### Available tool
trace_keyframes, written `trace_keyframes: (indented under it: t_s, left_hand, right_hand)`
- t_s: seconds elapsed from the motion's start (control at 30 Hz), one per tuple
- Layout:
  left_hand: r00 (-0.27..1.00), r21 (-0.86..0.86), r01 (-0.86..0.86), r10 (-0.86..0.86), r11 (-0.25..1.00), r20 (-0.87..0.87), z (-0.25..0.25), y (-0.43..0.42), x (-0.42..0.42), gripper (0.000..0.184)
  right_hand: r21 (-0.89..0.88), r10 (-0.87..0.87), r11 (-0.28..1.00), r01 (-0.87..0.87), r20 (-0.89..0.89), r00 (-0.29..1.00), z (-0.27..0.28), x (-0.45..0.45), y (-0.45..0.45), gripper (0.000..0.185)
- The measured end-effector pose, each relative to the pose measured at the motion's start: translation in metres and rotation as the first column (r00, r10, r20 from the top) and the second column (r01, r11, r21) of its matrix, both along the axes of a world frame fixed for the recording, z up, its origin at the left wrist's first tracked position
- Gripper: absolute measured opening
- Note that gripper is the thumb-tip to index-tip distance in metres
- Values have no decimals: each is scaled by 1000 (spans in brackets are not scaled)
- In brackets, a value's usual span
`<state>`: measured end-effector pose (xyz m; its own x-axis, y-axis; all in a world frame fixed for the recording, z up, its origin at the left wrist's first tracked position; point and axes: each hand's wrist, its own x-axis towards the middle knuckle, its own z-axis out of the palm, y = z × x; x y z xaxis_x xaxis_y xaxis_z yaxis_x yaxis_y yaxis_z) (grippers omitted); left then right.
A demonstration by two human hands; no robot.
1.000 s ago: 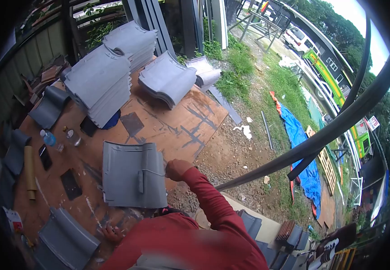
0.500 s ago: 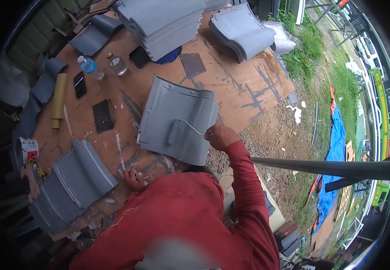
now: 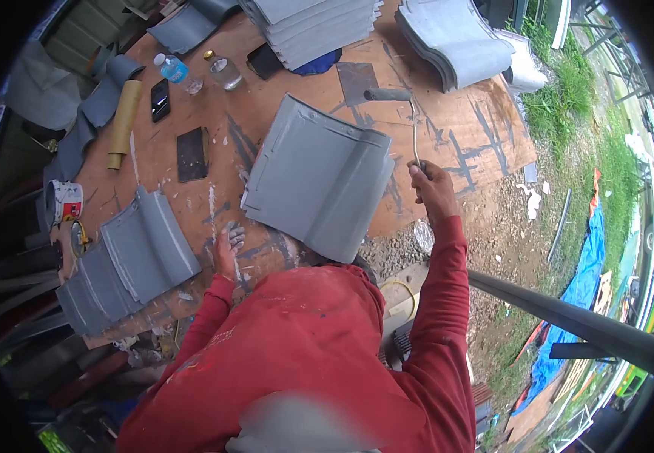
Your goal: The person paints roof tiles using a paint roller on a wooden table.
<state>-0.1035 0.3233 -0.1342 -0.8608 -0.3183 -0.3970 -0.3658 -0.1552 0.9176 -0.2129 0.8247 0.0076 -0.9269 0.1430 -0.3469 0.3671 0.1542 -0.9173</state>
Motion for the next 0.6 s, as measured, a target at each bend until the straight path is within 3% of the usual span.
trace_keyframes:
  t_s: [0.07,0.13,0.17,0.2,0.27,0.33,0.4,0.47,0.53,0.6]
  left_hand:
    - [999,252,-32,24,967,35,8,11,-10,60]
    - [998,310,-58,47,949,45,13,21,-18,67]
    - [997,369,-78,61,926,56,16,25,-23,75]
    - [997,369,-73,57,927,53,16,29,-29,75]
    - [981,393,-171,121,903,149,14,30,-37,83]
    - [985,374,-133,80,918,153,14,25,-41,88]
    - [958,389,-243,158,889,238,18,24,-44,92]
    - [962,401,-240,159,884,223,25,28,-40,96]
    - [960,495,-268,184,826,213,34,35,-38,96]
    - [960,516,-275,199,812,198,44,43,-36,98]
  right_hand:
    - [-32,15,999,-16,-29,999,-27,-25,8,36]
    - [10,38,999,-37,-253,967,-50,-51,9,39]
    - [31,43,999,-37,-240,970,-56,-62,9,40]
    - [74,93,994,-77,-240,966,-62,-71,11,36]
    - [19,92,996,-90,-235,968,-63,-81,4,35]
    - [-17,120,992,-128,-240,963,-57,-83,-2,33]
    - [-120,98,985,-122,-184,978,-56,-84,-5,34]
    - [-172,106,975,-139,-186,977,-63,-90,-2,33]
    - [-380,-50,925,-5,-136,989,-56,-87,-1,32]
    - [-444,-69,896,3,-132,989,-58,-84,3,31]
